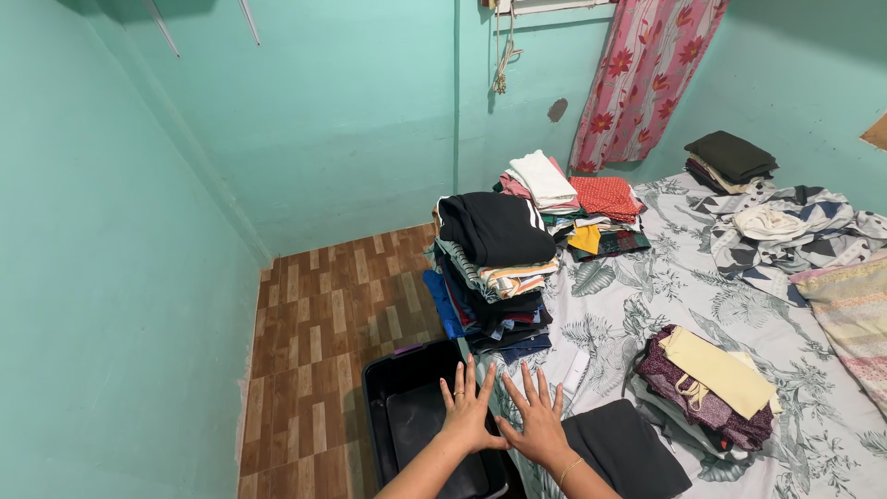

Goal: The person folds various clothing items on a bed and places them into a black storage bin. The person handles shirts, pants, and shorts, folding each item and stacking them in the bin.

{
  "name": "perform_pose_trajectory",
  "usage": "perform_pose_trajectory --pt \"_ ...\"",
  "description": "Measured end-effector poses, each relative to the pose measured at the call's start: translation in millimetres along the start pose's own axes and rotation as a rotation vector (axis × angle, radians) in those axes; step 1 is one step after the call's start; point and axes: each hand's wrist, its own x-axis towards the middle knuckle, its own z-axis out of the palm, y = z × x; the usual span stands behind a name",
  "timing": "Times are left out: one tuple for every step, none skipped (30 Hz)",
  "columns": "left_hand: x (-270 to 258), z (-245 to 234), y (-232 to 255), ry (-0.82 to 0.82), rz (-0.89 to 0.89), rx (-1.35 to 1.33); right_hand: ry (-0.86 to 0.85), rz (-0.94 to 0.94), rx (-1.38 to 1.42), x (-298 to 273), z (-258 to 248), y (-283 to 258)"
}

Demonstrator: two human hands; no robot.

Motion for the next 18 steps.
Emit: perform_pose_trajectory --pt "-0.3 0.1 0.0 0.001 0.001 0.0 0.002 0.0 0.0 -0.4 -0.2 -0.2" --pt "-0.8 0.2 0.0 0.001 0.001 0.001 0.004 -0.001 0.0 -0.7 -0.2 -0.6" --pt "-0.8 0.2 -0.3 0.002 0.002 0.002 0.006 -0.002 0.0 -0.3 -0.5 -1.0" --pt "-0.7 0.0 -0.6 0.006 0.005 0.001 0.003 0.001 0.0 0.0 -0.9 -1.4" --pt "-0.9 0.4 -0.9 0.009 0.007 -0.001 -0.002 0.004 0.0 -0.8 -0.9 -1.6" --pt "-1.3 1.1 -0.9 0.012 0.009 -0.003 -0.007 0.007 0.0 -1.5 -1.0 -1.8" --pt "-1.3 1.3 -1.0 0.012 0.01 -0.003 -0.008 0.008 0.0 -1.7 -1.5 -2.0" --pt "-1.2 1.6 -0.8 0.012 0.01 -0.004 -0.009 0.008 -0.001 -2.1 -2.1 -1.9" --pt "-1.5 2.5 -0.5 0.011 0.01 -0.004 -0.011 0.009 -0.001 -2.8 -2.3 -1.7" --pt "-1.4 2.7 -1.1 0.011 0.011 -0.005 -0.015 0.01 -0.002 -2.7 -2.0 -2.1" --pt "-1.3 2.8 -1.7 0.012 0.012 -0.005 -0.018 0.012 -0.004 -2.5 -1.8 -2.4" --pt "-1.3 3.0 -1.7 0.013 0.013 -0.006 -0.02 0.013 -0.005 -2.6 -1.6 -2.3" --pt "-1.4 3.0 -1.7 0.013 0.012 -0.006 -0.012 0.007 -0.001 -2.6 -1.4 -2.1" --pt "-1.6 3.0 -1.4 0.014 0.011 -0.006 -0.003 0.002 0.003 -2.8 -1.2 -1.8" --pt "-1.8 2.8 -0.9 0.014 0.01 -0.006 0.005 -0.004 0.006 -2.9 -1.0 -1.3" --pt "-1.9 2.7 -0.5 0.013 0.009 -0.007 0.004 -0.002 0.007 -2.9 -0.7 -0.7" --pt "-2.2 2.5 -0.4 0.01 0.008 -0.008 0.002 -0.001 0.009 -2.8 0.0 -0.4" --pt "-2.3 2.3 -0.3 0.008 0.007 -0.008 0.0 0.001 0.011 -2.6 0.8 -0.2"
